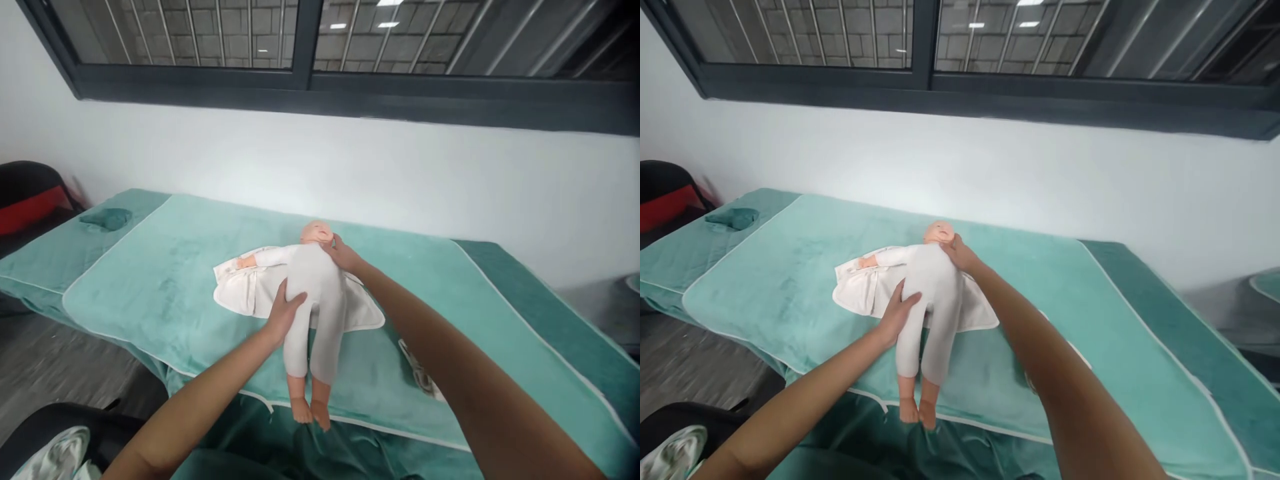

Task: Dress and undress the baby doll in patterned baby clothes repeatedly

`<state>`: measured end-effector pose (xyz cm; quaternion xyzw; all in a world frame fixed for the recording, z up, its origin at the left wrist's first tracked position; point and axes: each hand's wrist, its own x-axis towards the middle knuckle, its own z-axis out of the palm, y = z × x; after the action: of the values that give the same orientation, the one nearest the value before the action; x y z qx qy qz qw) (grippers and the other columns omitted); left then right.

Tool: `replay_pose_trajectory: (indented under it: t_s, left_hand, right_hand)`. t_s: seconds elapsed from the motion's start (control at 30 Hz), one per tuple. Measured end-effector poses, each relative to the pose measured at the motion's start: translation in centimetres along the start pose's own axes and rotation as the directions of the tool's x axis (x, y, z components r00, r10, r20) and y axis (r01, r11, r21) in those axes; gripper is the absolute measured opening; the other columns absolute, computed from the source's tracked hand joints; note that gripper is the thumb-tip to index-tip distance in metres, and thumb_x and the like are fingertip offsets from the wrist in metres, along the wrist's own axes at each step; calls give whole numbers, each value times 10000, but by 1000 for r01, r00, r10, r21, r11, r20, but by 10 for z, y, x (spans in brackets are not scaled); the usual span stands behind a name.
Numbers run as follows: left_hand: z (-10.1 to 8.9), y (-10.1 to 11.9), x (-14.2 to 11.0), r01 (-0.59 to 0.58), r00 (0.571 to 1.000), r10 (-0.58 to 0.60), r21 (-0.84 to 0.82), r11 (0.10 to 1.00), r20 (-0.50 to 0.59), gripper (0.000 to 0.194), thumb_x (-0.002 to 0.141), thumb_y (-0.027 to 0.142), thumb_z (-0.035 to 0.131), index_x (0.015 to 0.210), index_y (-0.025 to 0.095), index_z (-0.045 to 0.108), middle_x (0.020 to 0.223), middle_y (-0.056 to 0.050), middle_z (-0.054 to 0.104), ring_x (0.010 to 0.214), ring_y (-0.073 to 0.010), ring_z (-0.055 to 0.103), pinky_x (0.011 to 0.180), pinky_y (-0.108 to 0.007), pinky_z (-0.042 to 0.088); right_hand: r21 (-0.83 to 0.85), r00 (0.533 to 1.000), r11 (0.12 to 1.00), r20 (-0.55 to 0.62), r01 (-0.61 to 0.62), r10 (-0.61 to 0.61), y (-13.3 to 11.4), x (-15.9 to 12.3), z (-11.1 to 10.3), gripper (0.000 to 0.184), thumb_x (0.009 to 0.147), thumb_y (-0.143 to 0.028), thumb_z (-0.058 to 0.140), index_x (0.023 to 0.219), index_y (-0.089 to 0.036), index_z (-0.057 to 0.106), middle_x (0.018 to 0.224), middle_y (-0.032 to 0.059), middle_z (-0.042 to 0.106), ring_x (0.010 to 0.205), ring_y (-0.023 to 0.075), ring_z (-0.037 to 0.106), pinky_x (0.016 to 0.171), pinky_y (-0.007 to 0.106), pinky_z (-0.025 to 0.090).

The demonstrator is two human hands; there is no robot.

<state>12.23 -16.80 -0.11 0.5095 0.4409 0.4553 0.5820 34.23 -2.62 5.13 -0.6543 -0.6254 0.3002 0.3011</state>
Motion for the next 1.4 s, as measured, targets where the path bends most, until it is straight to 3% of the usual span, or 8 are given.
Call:
replay_pose_trajectory:
  t_s: [0.2, 0.43, 0.53, 0.7, 0.87, 1.07, 1.23, 1.4]
  left_hand:
    - [-47, -2, 24, -133, 989, 149, 397, 908, -9, 457, 985, 501, 490, 1311, 202, 604, 1332, -126, 645, 1189, -263, 628, 1075, -433, 479]
    - [-97, -22, 43, -374, 894, 366, 882, 287, 260, 339, 981, 217, 439, 1261, 184, 628, 1277, -139, 637, 1197, -287, 594, 1069, -488, 458]
    - [-99, -26, 41, -414, 863, 375, 899, 142, 338, 360, 975, 195, 437, 1287, 186, 617, 1305, -145, 631, 1230, -306, 568, 1050, -488, 449]
    - [-120, -10, 62, -236, 874, 444, 971, 31, 199, 431, 955, 180, 448, 1367, 181, 575, 1385, -188, 589, 1327, -362, 489, 1027, -520, 401]
    - [-159, 4, 96, 32, 908, 389, 951, 309, -157, 287, 938, 336, 523, 1100, 181, 702, 1094, -154, 705, 1051, -318, 626, 878, -416, 454]
    - [-185, 3, 101, -25, 913, 264, 604, 796, -310, 324, 885, 503, 581, 869, 195, 681, 769, -1, 667, 729, -171, 577, 683, -262, 433]
    - [-173, -1, 89, -78, 858, 405, 699, 711, -316, 307, 955, 464, 484, 925, 208, 651, 856, -39, 679, 816, -200, 608, 769, -296, 458]
    - [-113, 8, 75, -238, 845, 509, 741, 629, -161, 291, 996, 425, 434, 962, 213, 631, 962, -79, 693, 927, -226, 629, 883, -337, 451]
  right_hand:
    - [-609, 936, 760, -80, 226, -343, -53, -10, 19, 479, 999, -457, 474, 1332, -117, 528, 1273, 239, 627, 1203, 375, 547, 1037, 482, 380]
    - [-535, 737, 507, 504, 676, -452, -110, -4, 110, 364, 989, -416, 564, 1250, -166, 612, 1279, 153, 627, 1139, 302, 576, 893, 374, 436]
    - [-535, 746, 527, 551, 660, -375, -113, 5, 131, 318, 985, -410, 579, 1206, -189, 639, 1201, 117, 679, 1046, 265, 624, 821, 324, 436]
    - [-503, 814, 641, 386, 580, -433, -98, 10, 117, 400, 1028, -498, 467, 1295, -229, 596, 1209, 102, 673, 1025, 246, 640, 810, 312, 434]
    - [-347, 828, 753, 290, 559, -481, -89, 1, 99, 425, 1018, -546, 476, 1347, -307, 599, 1168, 56, 670, 1038, 232, 629, 863, 311, 423]
    - [-496, 807, 637, 385, 590, -448, -90, -2, 114, 424, 985, -603, 490, 1174, -296, 713, 1039, 64, 695, 960, 253, 639, 846, 355, 405]
    - [-613, 849, 589, 338, 527, -407, -96, 0, 138, 461, 996, -561, 487, 1156, -177, 686, 1067, 148, 707, 1002, 316, 651, 848, 406, 425]
    - [-628, 888, 632, 261, 454, -379, -101, -1, 148, 275, 1002, -340, 505, 1164, -146, 612, 1104, 165, 702, 1030, 302, 649, 876, 401, 437]
